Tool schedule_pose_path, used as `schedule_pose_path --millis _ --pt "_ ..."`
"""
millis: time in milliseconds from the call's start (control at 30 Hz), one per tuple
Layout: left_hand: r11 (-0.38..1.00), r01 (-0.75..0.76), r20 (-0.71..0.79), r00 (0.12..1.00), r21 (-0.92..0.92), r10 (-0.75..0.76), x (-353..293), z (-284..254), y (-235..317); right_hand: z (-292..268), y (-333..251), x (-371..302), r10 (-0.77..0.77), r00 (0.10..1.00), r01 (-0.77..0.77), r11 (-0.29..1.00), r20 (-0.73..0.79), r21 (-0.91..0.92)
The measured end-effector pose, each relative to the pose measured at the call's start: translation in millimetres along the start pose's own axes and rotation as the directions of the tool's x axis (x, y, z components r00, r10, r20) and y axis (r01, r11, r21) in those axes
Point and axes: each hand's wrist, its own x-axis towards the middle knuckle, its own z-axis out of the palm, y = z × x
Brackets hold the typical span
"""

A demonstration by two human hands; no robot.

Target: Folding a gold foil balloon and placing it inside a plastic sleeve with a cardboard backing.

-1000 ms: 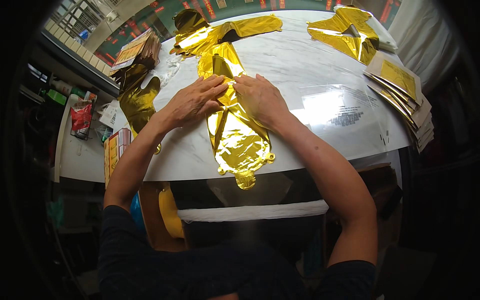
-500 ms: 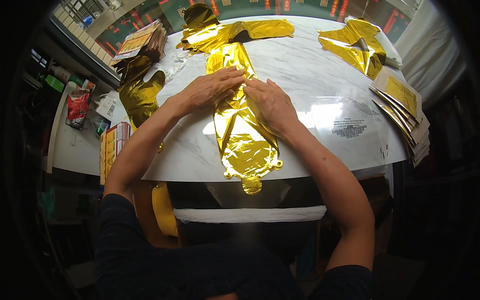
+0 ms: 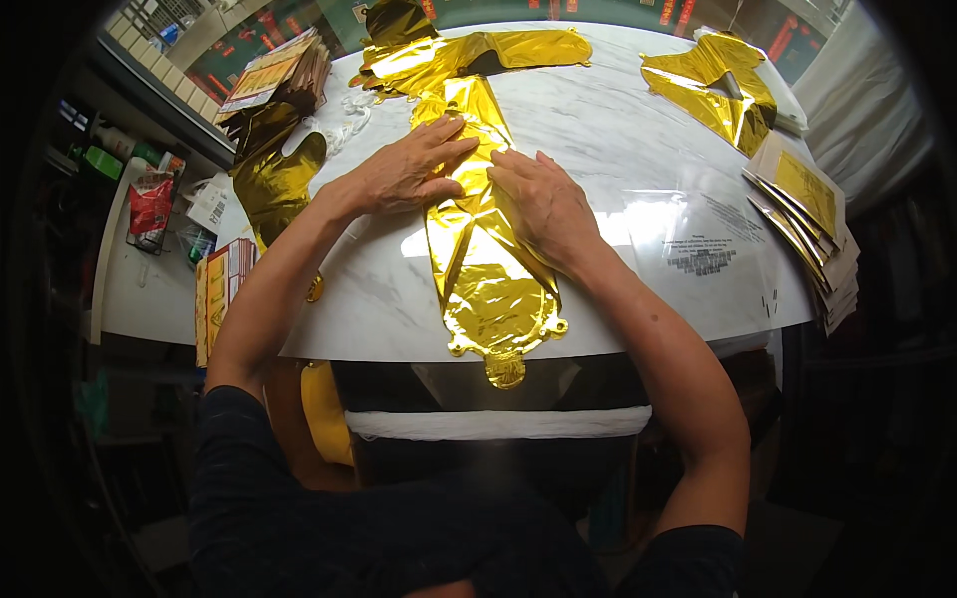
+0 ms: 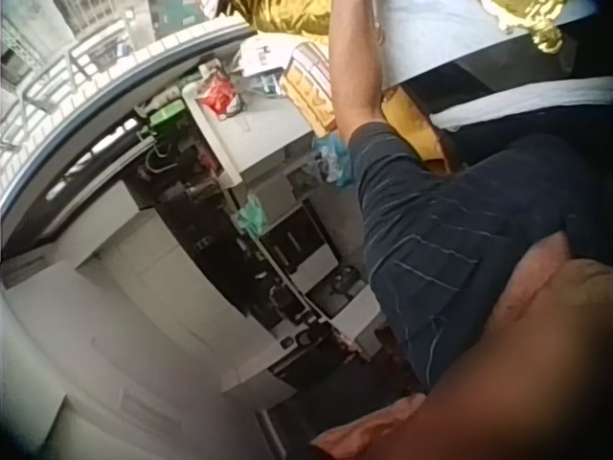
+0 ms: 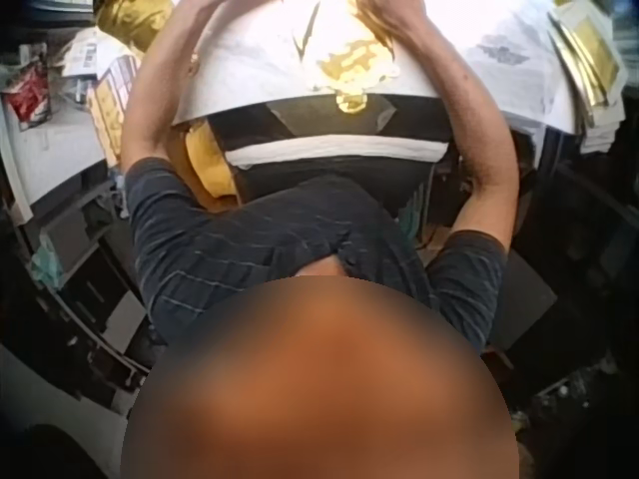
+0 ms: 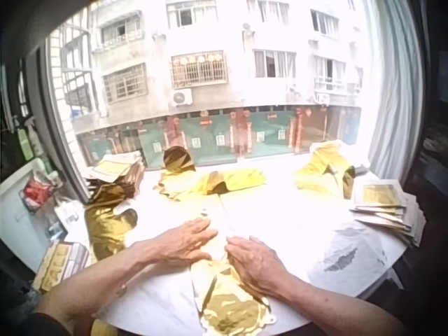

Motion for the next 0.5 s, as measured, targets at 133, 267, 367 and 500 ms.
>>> schedule_pose_path --millis 133,267,367,500 --pt "0.999 -0.006 -0.014 1.000 -0.036 0.006 0.5 2.2 -4.3 0.2 0.4 -0.7 0.006 1.000 -0.006 1.000 -0.006 -0.003" --pt "0.989 0.004 -0.037 0.999 -0.147 -0.010 -9.6 2.8 -5.0 1.3 -0.8 0.8 0.031 0.999 -0.031 0.999 0.027 0.011" --pt "0.996 -0.083 -0.121 0.989 0.040 0.087 -26.5 2.9 17.1 0.7 -1.4 0.4 0.032 0.999 -0.033 0.999 0.025 0.005" --pt "0.988 -0.139 -0.098 0.984 0.073 0.146 -47.7 6.5 34.5 -0.8 -2.4 0.3 0.014 1.000 -0.014 1.000 0.001 -0.005"
